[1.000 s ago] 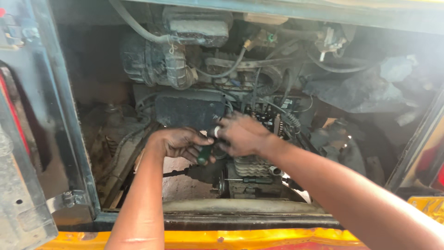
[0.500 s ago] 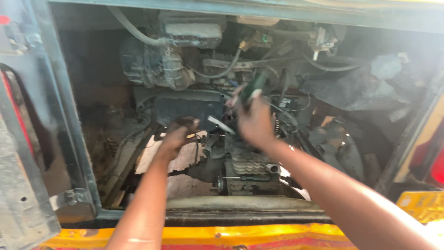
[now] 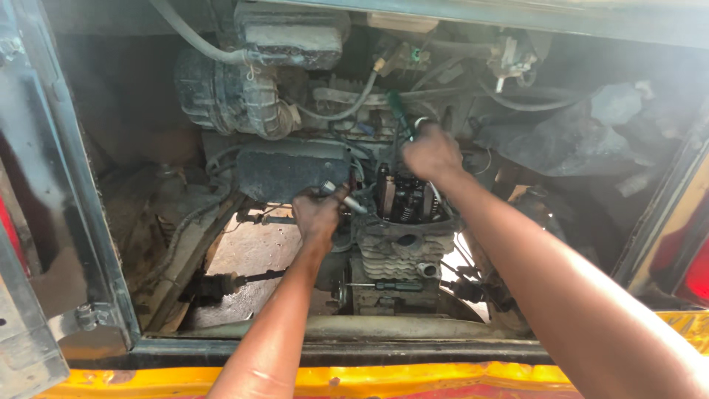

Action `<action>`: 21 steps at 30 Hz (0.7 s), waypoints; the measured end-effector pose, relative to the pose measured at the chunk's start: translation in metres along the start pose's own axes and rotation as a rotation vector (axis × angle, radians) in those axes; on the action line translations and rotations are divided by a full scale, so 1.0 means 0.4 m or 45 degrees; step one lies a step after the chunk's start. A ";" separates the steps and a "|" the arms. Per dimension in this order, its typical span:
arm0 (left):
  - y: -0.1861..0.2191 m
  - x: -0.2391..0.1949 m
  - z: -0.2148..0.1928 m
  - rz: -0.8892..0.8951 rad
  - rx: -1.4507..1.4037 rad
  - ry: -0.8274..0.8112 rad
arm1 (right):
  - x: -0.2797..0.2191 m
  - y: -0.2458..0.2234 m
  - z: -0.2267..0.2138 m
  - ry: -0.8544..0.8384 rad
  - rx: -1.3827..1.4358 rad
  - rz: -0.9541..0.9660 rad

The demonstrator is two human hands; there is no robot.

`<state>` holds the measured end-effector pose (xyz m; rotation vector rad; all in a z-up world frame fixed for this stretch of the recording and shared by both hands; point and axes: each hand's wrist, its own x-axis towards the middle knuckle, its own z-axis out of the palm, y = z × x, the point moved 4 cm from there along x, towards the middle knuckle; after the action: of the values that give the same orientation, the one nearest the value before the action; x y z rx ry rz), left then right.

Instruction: The person is working on a vehicle engine, using a wrench and screwdriver to loosen and tighten bolts. They remove a metal part from the engine and place it on the ground among other tools.

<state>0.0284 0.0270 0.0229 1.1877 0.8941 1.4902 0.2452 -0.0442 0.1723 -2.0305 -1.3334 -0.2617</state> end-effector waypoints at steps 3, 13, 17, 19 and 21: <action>0.005 0.005 0.004 -0.155 0.096 -0.013 | -0.076 -0.080 -0.030 -0.122 -0.351 -0.161; 0.006 0.006 0.017 -0.177 -0.205 -0.253 | -0.073 -0.097 -0.019 -0.330 -0.378 -0.211; 0.001 -0.009 0.033 -0.152 0.073 -0.116 | -0.059 -0.064 0.006 -0.343 -0.377 -0.161; 0.001 0.001 0.046 -0.169 0.033 -0.189 | -0.063 -0.053 0.011 -0.347 -0.345 -0.127; 0.001 0.016 0.055 -0.248 -0.167 -0.319 | -0.065 -0.052 0.010 -0.352 -0.335 -0.110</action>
<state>0.0494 0.0325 0.0302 1.1272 0.7094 1.1951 0.2147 -0.0558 0.1652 -2.2942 -1.6305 -0.2090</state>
